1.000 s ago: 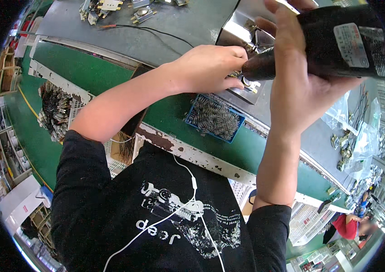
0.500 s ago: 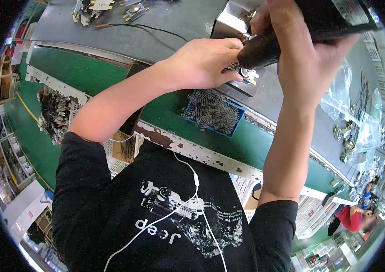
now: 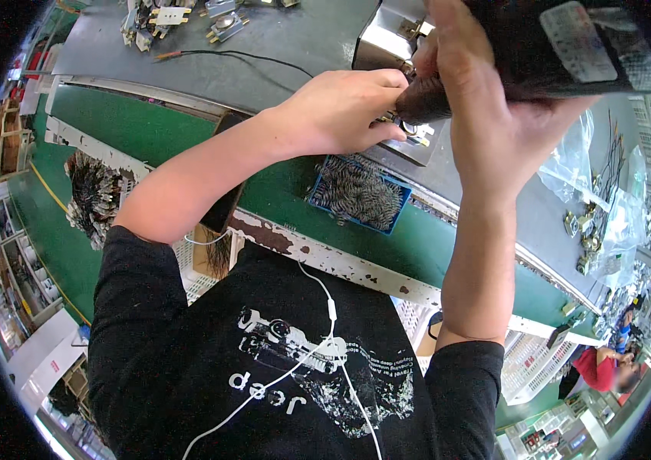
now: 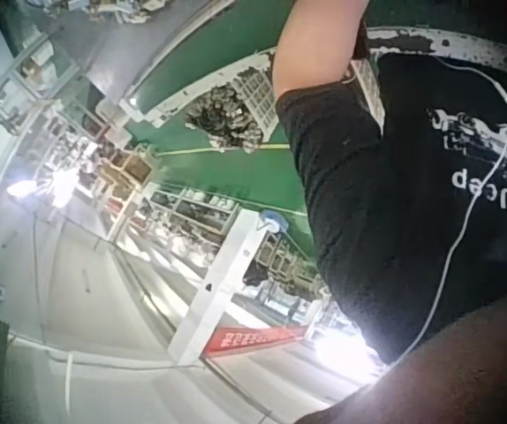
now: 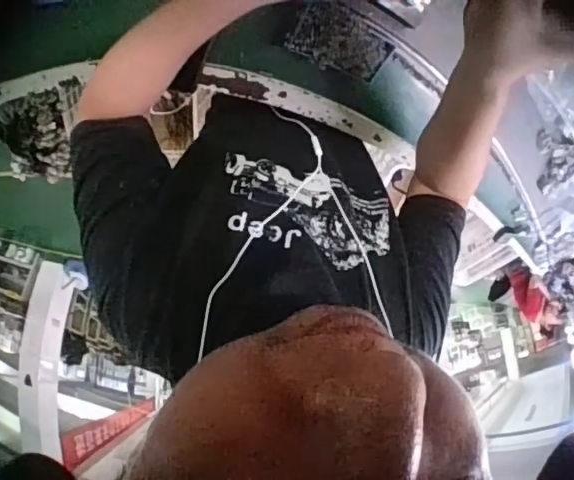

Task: Assembling small electronic components using an electric screwdriver on a production line.

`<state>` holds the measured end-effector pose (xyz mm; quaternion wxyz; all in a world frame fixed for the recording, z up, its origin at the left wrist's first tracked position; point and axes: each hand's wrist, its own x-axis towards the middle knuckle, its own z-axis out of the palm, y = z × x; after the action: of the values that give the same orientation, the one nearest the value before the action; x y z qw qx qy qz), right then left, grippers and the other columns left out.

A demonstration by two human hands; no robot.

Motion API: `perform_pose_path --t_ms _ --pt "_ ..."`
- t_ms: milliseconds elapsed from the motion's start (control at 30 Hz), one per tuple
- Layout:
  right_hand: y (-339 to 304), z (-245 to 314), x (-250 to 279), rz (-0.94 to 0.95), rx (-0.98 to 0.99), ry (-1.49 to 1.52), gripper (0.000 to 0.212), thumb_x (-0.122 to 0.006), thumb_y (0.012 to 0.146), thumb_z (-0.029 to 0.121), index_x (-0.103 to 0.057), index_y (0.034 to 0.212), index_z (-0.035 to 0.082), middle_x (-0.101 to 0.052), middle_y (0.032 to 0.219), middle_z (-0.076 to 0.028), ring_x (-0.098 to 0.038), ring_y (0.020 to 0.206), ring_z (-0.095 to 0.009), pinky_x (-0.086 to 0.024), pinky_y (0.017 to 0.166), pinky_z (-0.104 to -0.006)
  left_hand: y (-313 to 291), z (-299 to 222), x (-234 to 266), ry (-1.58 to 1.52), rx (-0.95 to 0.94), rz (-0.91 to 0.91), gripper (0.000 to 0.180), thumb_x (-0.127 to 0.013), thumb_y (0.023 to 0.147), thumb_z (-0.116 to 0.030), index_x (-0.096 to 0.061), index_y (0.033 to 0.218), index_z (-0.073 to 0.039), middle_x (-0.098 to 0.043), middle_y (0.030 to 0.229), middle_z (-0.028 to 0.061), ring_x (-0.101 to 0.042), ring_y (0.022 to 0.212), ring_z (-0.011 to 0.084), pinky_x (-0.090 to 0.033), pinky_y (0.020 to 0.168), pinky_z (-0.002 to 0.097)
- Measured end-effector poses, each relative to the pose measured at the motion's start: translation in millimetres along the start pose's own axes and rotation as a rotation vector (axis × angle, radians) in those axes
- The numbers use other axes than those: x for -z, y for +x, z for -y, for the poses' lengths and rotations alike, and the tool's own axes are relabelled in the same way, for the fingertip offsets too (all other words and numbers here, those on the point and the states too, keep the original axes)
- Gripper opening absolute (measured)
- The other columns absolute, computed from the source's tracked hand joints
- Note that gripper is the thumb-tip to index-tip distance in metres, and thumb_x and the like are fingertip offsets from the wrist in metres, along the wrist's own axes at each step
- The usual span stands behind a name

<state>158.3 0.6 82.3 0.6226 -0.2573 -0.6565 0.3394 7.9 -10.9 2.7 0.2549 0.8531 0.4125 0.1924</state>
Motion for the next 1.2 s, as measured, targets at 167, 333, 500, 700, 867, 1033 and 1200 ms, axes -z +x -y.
perform_pose_path --t_ms 167,333,500,700,867,1033,1200 --pt "-3.5 -3.7 3.1 0.051 0.023 0.01 0.014 -0.063 0.092 0.001 -0.062 0.1 -0.01 -0.063 0.07 -0.013 -0.06 0.058 -0.017 -0.051 0.059 -0.028 0.4 -1.4 1.4 -0.009 -0.006 0.006 0.032 -0.07 0.087 -0.028 -0.064 0.111 -0.008 -0.062 0.114 0.0072 -0.064 0.104 0.0291 -0.053 0.088 0.0418" --pt "-0.6 -6.3 -1.8 0.084 0.077 0.061 0.021 -0.061 0.093 0.0 -0.055 0.11 -0.01 -0.068 0.096 -0.023 -0.062 0.06 -0.016 -0.053 0.059 -0.0297 1.3 6.2 0.8 -0.005 -0.01 0.011 0.031 -0.07 0.087 -0.028 -0.065 0.109 -0.008 -0.062 0.114 0.0071 -0.064 0.105 0.0291 -0.053 0.089 0.0416" --pt "-8.0 -14.7 4.2 0.012 0.086 -0.06 0.024 -0.061 0.093 0.0 -0.053 0.113 -0.01 -0.067 0.104 -0.026 -0.062 0.06 -0.016 -0.053 0.059 -0.0303 -0.5 13.8 0.3 -0.029 -0.108 -0.028 0.032 -0.072 0.085 -0.029 -0.067 0.111 -0.01 -0.063 0.112 0.0055 -0.065 0.101 0.0281 -0.054 0.086 0.0407" --pt "34.7 45.6 31.2 -0.074 0.002 -0.02 0.038 -0.054 0.098 0.023 -0.057 0.114 -0.012 -0.055 0.074 -0.008 -0.052 0.066 -0.016 -0.044 0.068 -0.0302 -3.2 12.2 -6.1 0.012 -0.222 -0.132 0.027 -0.071 0.087 -0.027 -0.068 0.108 -0.012 -0.061 0.105 0.0042 -0.064 0.095 0.0261 -0.054 0.078 0.039" --pt "44.2 21.9 24.8 -0.214 0.115 0.002 0.026 -0.064 0.093 0.012 -0.061 0.105 -0.012 -0.061 0.071 -0.013 -0.057 0.062 -0.019 -0.049 0.064 -0.0331 -4.4 8.9 -7.1 0.082 -0.257 -0.201 0.027 -0.074 0.081 -0.026 -0.068 0.102 -0.011 -0.059 0.093 0.0053 -0.064 0.089 0.0254 -0.055 0.075 0.0386" --pt "41.7 8.9 18.1 -0.252 0.175 -0.038 0.021 -0.068 0.091 0.007 -0.063 0.1 -0.011 -0.064 0.068 -0.014 -0.059 0.059 -0.02 -0.051 0.062 -0.0342 -3.3 9.3 -8.3 0.128 -0.285 -0.237 0.026 -0.076 0.079 -0.025 -0.066 0.1 -0.012 -0.058 0.093 0.0041 -0.062 0.087 0.0252 -0.053 0.073 0.0383" --pt "41.0 6.8 11.2 -0.267 0.185 -0.088 0.021 -0.067 0.091 0.006 -0.059 0.102 -0.011 -0.067 0.073 -0.017 -0.063 0.059 -0.021 -0.054 0.06 -0.0339 -4.0 7.0 -7.9 0.124 -0.25 -0.225 0.027 -0.075 0.081 -0.023 -0.067 0.105 -0.013 -0.059 0.096 0.0036 -0.062 0.09 0.0254 -0.053 0.075 0.0382"
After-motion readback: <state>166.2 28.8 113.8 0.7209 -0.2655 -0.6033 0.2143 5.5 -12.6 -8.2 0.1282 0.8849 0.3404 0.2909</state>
